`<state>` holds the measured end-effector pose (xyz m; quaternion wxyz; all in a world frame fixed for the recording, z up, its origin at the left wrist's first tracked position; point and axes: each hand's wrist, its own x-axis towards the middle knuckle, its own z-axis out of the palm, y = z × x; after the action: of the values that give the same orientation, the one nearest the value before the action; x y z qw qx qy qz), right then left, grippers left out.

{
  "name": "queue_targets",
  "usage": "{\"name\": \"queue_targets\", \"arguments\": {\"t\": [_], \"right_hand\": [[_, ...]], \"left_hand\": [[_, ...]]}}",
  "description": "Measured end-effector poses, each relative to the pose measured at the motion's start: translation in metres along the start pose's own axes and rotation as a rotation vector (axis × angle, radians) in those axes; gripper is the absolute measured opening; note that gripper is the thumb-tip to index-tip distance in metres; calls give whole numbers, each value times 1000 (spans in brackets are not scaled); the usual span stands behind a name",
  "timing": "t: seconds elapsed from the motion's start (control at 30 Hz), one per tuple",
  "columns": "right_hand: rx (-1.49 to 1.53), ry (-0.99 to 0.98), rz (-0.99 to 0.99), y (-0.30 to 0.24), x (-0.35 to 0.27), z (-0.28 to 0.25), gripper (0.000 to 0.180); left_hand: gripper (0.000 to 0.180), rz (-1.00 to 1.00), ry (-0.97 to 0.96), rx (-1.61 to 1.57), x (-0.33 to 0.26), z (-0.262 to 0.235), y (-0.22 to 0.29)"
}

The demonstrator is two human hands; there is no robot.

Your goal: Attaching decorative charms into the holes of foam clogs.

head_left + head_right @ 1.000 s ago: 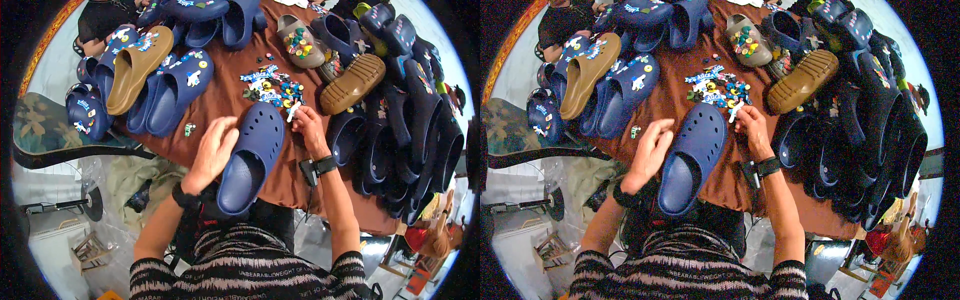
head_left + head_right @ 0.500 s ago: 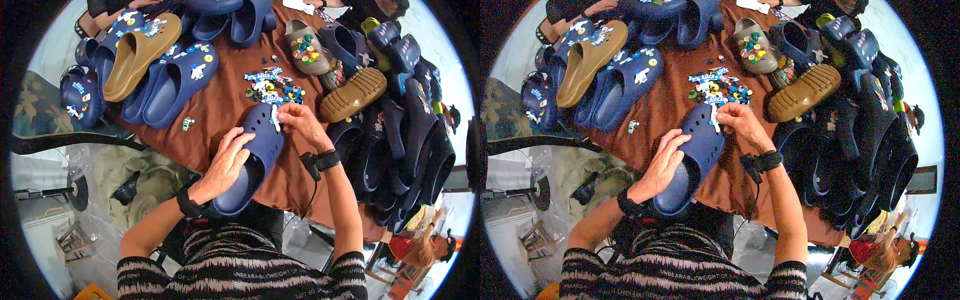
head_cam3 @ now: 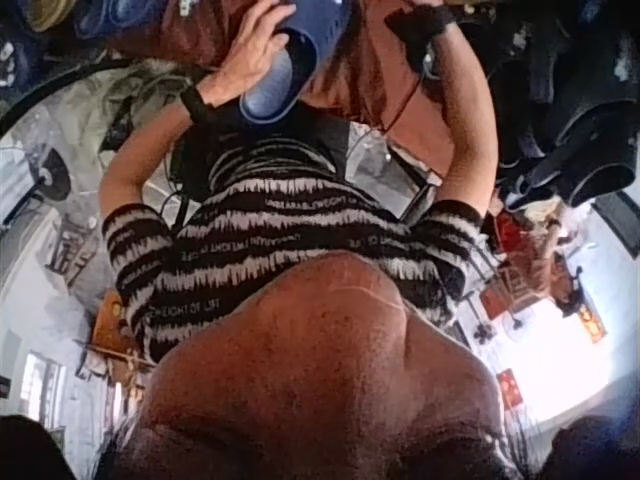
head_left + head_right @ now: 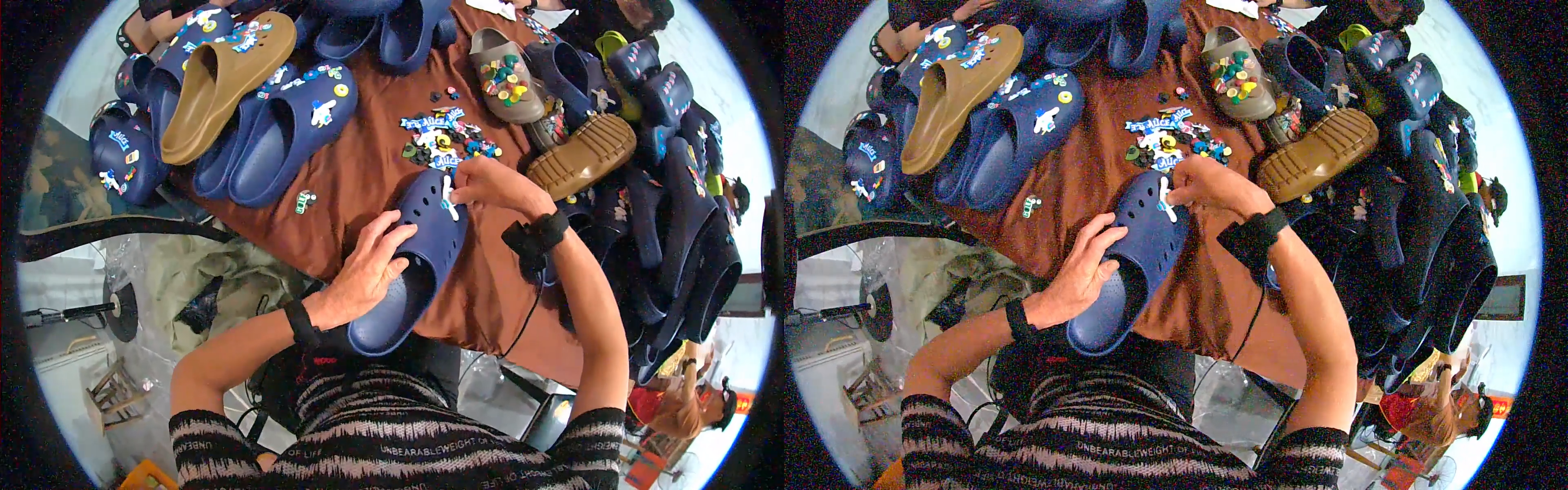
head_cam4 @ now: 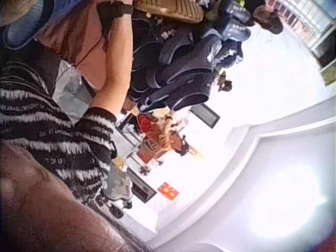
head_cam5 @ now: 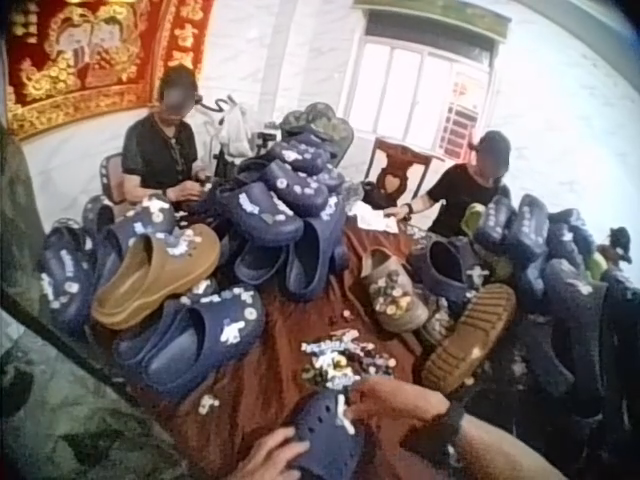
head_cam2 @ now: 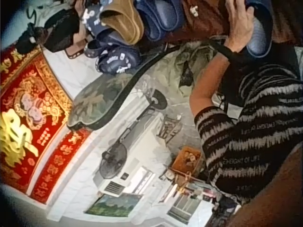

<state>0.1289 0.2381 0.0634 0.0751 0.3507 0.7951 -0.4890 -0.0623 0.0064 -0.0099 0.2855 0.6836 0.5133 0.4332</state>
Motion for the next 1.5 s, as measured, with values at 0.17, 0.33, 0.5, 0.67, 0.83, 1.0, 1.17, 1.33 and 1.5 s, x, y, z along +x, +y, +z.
{"name": "queue_targets", "arguments": {"t": [0.17,0.33,0.5,0.67,0.83,1.0,1.17,1.33,1.5], "right_hand": [[-468,-67,121,-27,17,-5,33],[-703,-28,-26,-28,29,-6,36],[-684,16,-109,-26,16,-3,34],[108,106,-124,14,-12,14,20],[266,161,-136,21,-18,24,19],[-182,406,-292,15,-21,33,16],[-508,429,-369,-4,-34,42,27],[-295,451,-225,14,-36,28,20],[452,297,8,25,-33,26,24]], "left_hand": [[51,38,7,46,2,0,-1],[52,38,2,72,4,-1,3],[51,42,26,70,2,-1,0],[50,60,43,85,3,-1,2],[47,39,50,77,2,-2,4],[48,47,49,88,3,0,5],[49,33,48,87,1,-1,4],[51,33,54,88,2,0,5],[51,20,60,83,1,-1,5]]}}
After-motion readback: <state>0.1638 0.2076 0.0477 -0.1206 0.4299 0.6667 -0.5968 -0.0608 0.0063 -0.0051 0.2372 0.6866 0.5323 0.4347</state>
